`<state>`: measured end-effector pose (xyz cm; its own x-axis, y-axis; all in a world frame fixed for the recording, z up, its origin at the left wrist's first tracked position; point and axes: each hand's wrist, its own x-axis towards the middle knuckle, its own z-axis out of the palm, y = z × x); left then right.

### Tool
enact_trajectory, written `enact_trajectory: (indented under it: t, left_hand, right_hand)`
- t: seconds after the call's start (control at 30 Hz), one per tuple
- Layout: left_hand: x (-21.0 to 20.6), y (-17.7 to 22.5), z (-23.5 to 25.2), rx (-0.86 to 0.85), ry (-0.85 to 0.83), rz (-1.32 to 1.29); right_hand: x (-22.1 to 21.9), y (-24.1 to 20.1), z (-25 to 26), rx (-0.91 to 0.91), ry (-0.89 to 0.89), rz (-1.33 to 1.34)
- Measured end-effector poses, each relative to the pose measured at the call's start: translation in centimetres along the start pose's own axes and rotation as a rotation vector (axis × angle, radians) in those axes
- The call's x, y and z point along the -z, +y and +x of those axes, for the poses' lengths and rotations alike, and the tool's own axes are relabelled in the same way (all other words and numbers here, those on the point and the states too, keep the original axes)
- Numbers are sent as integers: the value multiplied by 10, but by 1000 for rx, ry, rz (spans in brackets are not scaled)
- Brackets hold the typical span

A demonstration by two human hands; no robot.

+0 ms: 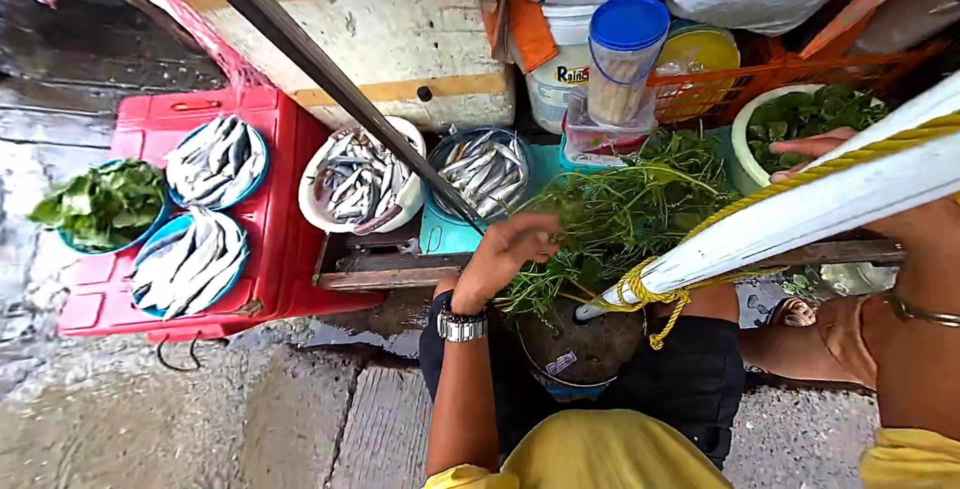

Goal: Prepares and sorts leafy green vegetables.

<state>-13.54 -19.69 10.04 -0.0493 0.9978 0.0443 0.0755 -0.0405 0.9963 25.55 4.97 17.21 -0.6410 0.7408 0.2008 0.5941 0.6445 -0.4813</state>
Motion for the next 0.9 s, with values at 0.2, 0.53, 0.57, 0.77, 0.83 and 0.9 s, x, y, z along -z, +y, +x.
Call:
enact_trajectory:
  t: [0.2, 0.53, 0.57, 0.77, 0.83, 0.9]
  left_hand:
    - [-5, -59, -22, 94, 132, 219]
    - [-23, -89, -6, 133, 214, 259]
    - [-19, -83, -5, 136, 214, 200]
    - [-14, -69, 1, 145, 306, 238]
    - [-18, -82, 3, 137, 256, 349]
    - [-26, -95, 6, 152, 180, 411]
  right_hand:
    - [-40, -59, -32, -74, -49, 191]
    - [-68, -102, -88, -34, 327, 440]
    - [-65, -101, -93, -4, 288, 474]
    - [-54, -128, -117, 150, -216, 591]
    - [-68, -140, -114, 281, -368, 648]
    - [-93, -152, -110, 356, -454, 677]
